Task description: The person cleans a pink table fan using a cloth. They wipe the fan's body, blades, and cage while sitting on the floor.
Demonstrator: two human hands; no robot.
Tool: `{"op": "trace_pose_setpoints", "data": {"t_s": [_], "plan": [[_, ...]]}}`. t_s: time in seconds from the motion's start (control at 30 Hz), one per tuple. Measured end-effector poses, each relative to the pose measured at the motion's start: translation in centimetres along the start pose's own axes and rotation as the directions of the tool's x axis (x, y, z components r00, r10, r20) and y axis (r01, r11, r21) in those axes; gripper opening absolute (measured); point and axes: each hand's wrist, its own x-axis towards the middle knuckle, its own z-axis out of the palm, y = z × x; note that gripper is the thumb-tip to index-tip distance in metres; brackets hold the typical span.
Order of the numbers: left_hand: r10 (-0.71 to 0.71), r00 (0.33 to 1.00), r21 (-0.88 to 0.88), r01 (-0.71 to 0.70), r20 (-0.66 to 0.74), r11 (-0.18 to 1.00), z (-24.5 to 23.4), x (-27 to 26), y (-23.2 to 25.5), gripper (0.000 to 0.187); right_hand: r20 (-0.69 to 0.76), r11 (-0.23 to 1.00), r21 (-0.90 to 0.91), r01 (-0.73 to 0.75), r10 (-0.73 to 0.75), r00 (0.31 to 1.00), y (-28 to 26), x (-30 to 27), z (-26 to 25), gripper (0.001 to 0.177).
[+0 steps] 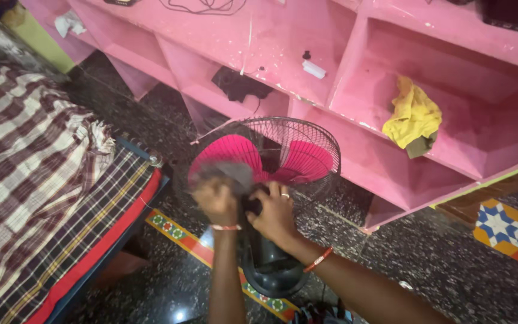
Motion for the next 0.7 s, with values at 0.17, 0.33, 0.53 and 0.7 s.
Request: {"op": "trace_pose_setpoints", "data": {"t_s": [0.17, 0.33, 0.53, 0.7], "plan": [[-0.325, 0.929, -0.279, 0.364, 0.177, 0.889, 0.1, 6.6, -1.6, 0.043, -0.012, 1.0, 0.002, 0.015, -0.015, 1.0, 0.4, -1.0, 0.3, 0.043], [-0.219, 0.948, -0.122, 0.251, 0.231, 0.96, 1.5, 1.1, 0.2, 0.053, -0.064, 0.999, 0.016, 0.031, -0.03, 0.998, 0.8, -0.1, 0.5, 0.042], [-0.279, 0.932, -0.172, 0.322, 0.233, 0.931, 1.7, -5.4, -0.2, 0.061, -0.032, 1.0, 0.004, 0.024, -0.024, 0.999, 0.8, -0.1, 0.3, 0.044], [-0.702, 0.7, -0.411, 0.683, 0.13, 0.604, 3.6, 0.2, -5.6, 0.049, -0.028, 1.0, 0.011, 0.014, -0.013, 1.0, 0.7, -0.3, 0.5, 0.042]]}}
